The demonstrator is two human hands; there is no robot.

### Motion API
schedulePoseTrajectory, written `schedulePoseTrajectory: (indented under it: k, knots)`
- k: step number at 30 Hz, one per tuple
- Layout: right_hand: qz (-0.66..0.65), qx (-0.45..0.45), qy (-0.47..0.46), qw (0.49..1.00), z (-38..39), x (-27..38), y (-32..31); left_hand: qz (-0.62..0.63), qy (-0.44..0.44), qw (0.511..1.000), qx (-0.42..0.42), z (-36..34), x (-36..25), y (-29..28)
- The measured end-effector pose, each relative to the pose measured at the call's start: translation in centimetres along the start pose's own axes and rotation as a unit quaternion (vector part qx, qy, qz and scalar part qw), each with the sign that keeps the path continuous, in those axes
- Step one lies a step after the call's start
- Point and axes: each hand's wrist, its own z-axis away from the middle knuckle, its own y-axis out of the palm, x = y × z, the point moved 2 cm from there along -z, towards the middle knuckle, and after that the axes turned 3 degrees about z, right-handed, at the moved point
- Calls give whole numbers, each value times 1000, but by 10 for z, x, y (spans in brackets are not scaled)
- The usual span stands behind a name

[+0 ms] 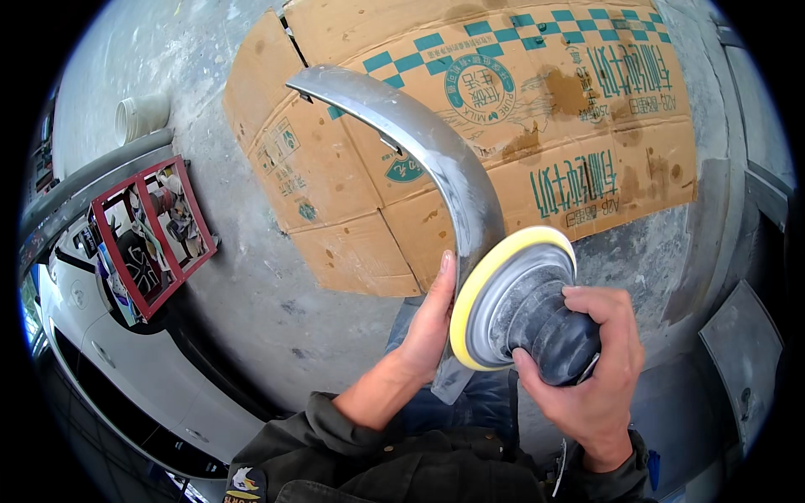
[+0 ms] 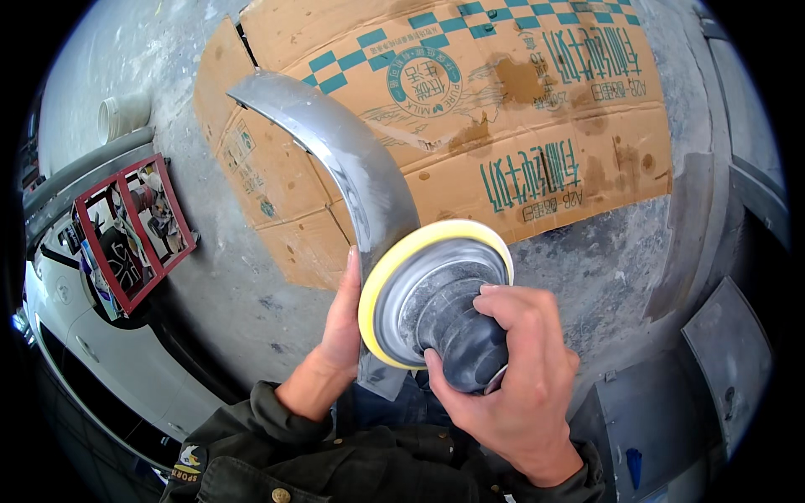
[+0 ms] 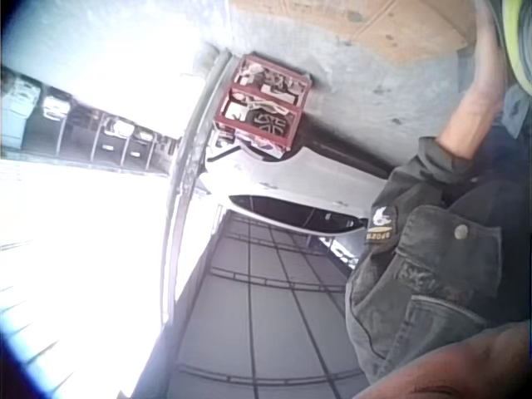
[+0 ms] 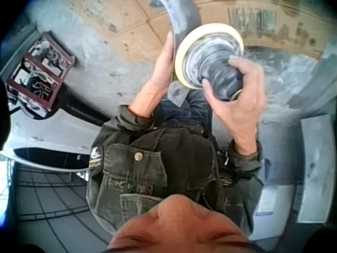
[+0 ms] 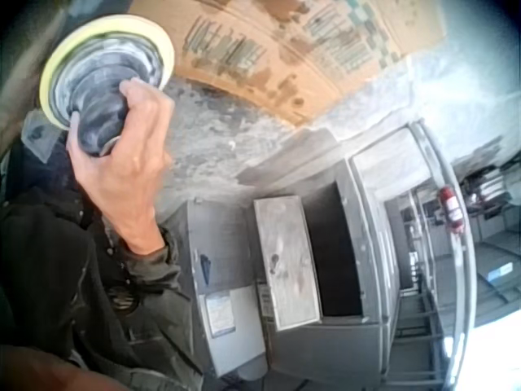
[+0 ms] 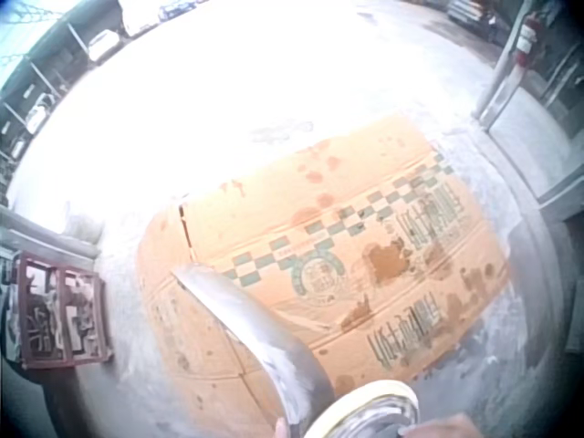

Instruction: The person uses a pneumatic orbital sander to smooth the surface of a white car bumper and a curved chrome trim piece. The person holds the parts by hand and moves the sander across the surfaces in a workshop setting.

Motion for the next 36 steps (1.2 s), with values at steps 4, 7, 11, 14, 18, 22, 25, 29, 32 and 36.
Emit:
schedulePoseTrajectory:
  k: [4, 7, 11, 14, 18, 22, 25, 29, 32, 36]
  knots:
    - [7, 1, 5, 1000, 1, 0, 2, 0, 26, 1000, 10, -1, 1, -1]
    - [7, 4, 7, 1000, 1, 1, 2, 20, 23, 1000, 7, -1, 4, -6]
    - [17, -9, 3, 1000, -2, 1, 3, 34, 20, 999, 3, 2, 4, -8]
    - [15, -16, 6, 1000, -2, 1, 1, 14, 19, 1000, 4, 1, 7, -9]
    - [13, -14, 5, 1000, -6, 5, 3, 11, 9, 1000, 11, 2, 5, -10]
    - [24, -22, 10, 999, -8, 4, 0, 7, 19, 1000, 13, 4, 6, -11]
    - [11, -11, 1, 1000, -10, 8, 4, -33, 5, 999, -17, 3, 2, -8]
    - [39, -31, 7, 999, -12, 0, 6, 58, 37, 998, 3, 2, 0, -12]
    - [45, -28, 22, 998, -11, -1, 2, 110, 43, 993, 13, 0, 1, -17]
    - [24, -7, 9, 1000, -13, 5, 5, 128, 28, 991, 28, -5, 2, -17]
